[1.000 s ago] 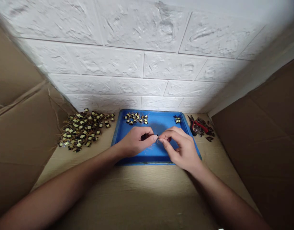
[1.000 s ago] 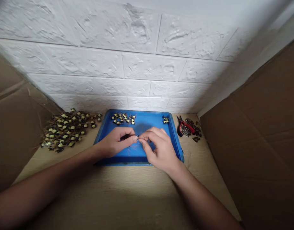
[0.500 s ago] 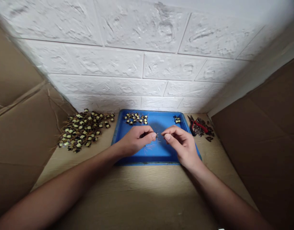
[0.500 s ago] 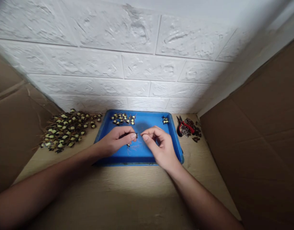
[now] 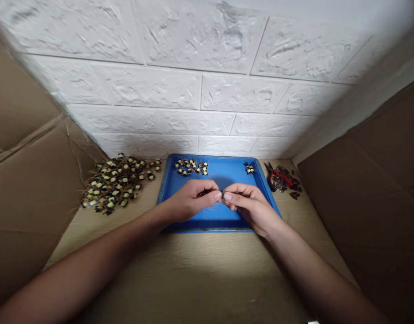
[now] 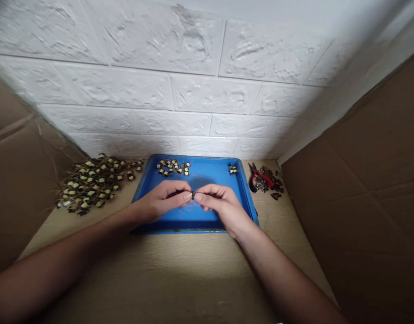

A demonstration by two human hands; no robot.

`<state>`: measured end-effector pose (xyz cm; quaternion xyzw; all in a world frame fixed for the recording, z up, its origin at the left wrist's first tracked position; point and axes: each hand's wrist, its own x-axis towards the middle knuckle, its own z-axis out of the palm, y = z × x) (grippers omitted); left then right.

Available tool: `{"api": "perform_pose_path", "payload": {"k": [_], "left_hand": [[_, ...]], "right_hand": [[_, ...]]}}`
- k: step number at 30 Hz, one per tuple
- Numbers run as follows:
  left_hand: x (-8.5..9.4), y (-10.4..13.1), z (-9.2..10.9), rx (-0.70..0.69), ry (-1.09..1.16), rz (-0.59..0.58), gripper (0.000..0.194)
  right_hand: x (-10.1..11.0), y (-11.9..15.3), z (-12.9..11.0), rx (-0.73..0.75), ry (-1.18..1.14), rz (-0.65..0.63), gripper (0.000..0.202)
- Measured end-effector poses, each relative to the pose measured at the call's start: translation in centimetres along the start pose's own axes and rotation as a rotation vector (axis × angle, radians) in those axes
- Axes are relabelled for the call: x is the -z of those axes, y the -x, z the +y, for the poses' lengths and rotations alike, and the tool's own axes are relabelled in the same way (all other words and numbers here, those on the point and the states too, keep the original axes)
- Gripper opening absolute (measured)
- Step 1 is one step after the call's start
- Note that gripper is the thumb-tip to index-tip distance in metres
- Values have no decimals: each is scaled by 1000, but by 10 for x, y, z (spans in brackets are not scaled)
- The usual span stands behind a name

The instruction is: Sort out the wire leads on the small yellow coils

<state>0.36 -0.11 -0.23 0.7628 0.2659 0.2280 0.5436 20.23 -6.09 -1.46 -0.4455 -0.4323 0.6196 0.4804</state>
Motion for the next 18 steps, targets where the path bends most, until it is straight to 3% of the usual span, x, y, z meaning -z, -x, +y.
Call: {"api": "perform_pose_path", "payload": {"k": [18], "left_hand": [[0, 0, 1, 2, -62, -1, 28]], "right_hand": [[-1, 1, -2, 57, 61, -11, 19]]}}
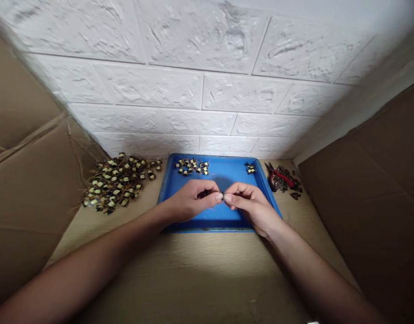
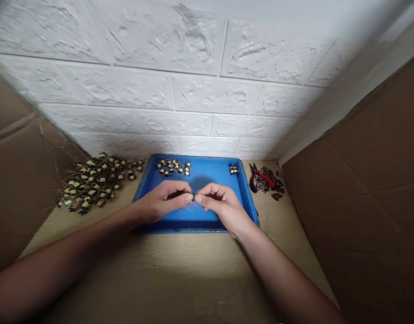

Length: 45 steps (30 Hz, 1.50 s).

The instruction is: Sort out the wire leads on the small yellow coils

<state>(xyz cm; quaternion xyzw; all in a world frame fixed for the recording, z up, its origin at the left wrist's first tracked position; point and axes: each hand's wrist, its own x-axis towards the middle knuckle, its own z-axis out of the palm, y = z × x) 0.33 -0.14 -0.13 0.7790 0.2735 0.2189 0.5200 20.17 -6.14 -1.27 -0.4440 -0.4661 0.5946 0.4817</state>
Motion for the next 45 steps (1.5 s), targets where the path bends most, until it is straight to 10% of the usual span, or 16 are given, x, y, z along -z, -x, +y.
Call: {"api": "perform_pose_path", "payload": {"k": [16, 23, 31, 45], "left_hand": [[1, -1, -1, 32, 104, -51, 30], [1, -1, -1, 17, 125, 30, 32], [-1, -1, 0, 18, 124, 47, 31], [-1, -3, 1, 43, 128, 87, 29]], "right_hand": [[1, -2, 4, -138, -125, -25, 22], [-3, 11, -4, 332, 271, 152, 14], [0, 5, 3, 200, 107, 69, 22], [-14, 16, -6, 680, 785, 287, 11]]}}
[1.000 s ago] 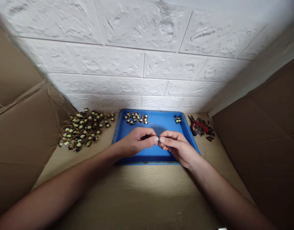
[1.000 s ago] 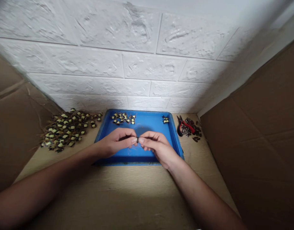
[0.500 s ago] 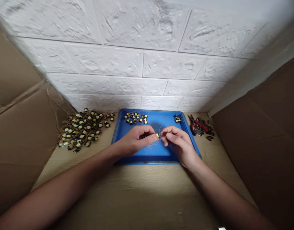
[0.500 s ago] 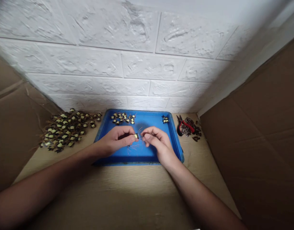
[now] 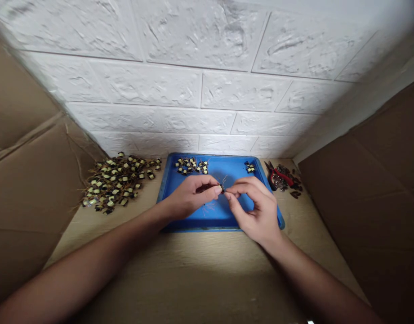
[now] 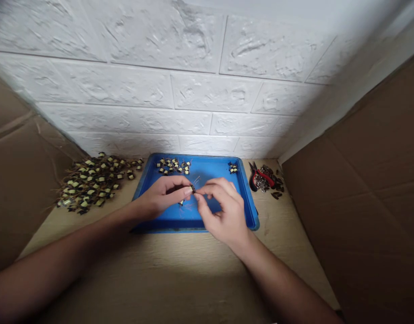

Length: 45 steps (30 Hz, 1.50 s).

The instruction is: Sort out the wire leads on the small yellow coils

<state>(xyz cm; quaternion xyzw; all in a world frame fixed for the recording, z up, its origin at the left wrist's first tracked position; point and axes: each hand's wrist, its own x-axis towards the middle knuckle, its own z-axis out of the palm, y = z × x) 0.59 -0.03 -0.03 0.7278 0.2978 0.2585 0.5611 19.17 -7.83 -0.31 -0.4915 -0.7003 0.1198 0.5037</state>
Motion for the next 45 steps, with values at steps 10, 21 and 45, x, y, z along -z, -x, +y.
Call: {"api": "perform_pose_path", "payload": {"k": [10, 21, 45], "left_hand": [[0, -1, -3, -18, 20, -2, 24], [1, -2, -4, -119, 2, 50, 25], [-6, -2, -8, -47, 213, 105, 21]], "right_hand": [[-2, 4, -3, 102, 41, -49, 17], [-2, 4, -3, 86, 11, 15, 16], [-3, 2, 5, 124, 62, 95, 14]]}}
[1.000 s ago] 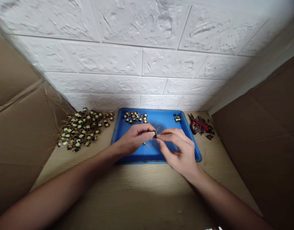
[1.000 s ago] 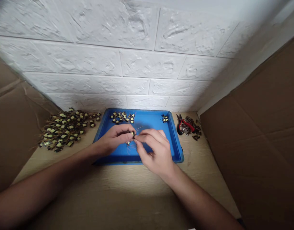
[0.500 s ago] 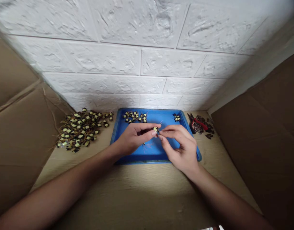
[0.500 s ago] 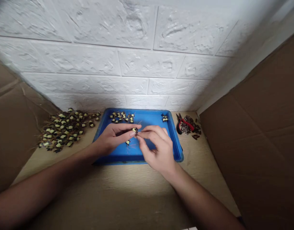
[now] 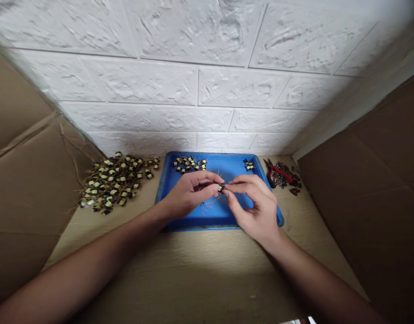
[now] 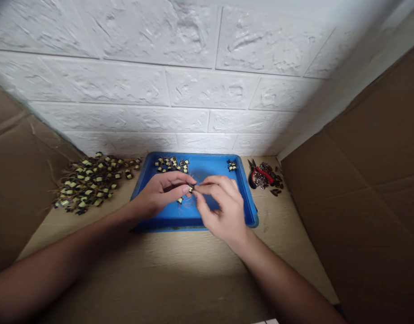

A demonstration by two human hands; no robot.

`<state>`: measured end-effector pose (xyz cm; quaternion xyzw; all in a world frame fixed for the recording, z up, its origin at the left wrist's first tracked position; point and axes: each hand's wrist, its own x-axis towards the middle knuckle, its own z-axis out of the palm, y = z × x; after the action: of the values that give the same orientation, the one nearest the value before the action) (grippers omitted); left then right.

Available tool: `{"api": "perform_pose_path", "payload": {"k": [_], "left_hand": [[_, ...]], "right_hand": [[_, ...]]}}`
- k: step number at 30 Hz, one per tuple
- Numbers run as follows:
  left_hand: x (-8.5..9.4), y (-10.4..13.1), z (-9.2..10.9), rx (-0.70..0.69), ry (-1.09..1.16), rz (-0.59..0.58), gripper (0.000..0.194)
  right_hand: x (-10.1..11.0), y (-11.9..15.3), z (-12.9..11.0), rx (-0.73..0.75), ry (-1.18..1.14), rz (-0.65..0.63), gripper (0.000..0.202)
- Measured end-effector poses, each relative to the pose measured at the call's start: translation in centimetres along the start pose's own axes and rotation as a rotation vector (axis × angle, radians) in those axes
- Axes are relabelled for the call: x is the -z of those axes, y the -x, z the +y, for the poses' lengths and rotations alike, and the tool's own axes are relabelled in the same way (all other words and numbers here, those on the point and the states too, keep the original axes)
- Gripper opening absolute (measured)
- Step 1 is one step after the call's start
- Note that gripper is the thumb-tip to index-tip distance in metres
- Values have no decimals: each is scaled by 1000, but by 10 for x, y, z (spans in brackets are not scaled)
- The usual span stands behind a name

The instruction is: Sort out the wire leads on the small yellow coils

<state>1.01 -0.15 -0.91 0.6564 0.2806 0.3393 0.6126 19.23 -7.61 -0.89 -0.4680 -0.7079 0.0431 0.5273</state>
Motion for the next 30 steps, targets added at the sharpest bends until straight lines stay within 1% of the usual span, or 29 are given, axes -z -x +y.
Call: {"api": "perform_pose_path", "payload": {"k": [3, 8, 17, 26, 30], "left_hand": [[-2, 1, 0, 6, -28, 7, 19], [-7, 4, 3, -75, -116, 48, 14], [-12, 7, 7, -147, -276, 145, 11], [-11, 7, 2, -221, -335, 164, 11], [-12, 7, 2, -242, -373, 177, 11]], "right_hand": [[1, 0, -1, 26, 30, -5, 15], [1, 2, -2, 48, 66, -29, 15], [-1, 4, -2, 96, 100, -36, 16], [0, 4, -3, 135, 129, -57, 20], [1, 1, -6, 131, 124, -77, 19]]}}
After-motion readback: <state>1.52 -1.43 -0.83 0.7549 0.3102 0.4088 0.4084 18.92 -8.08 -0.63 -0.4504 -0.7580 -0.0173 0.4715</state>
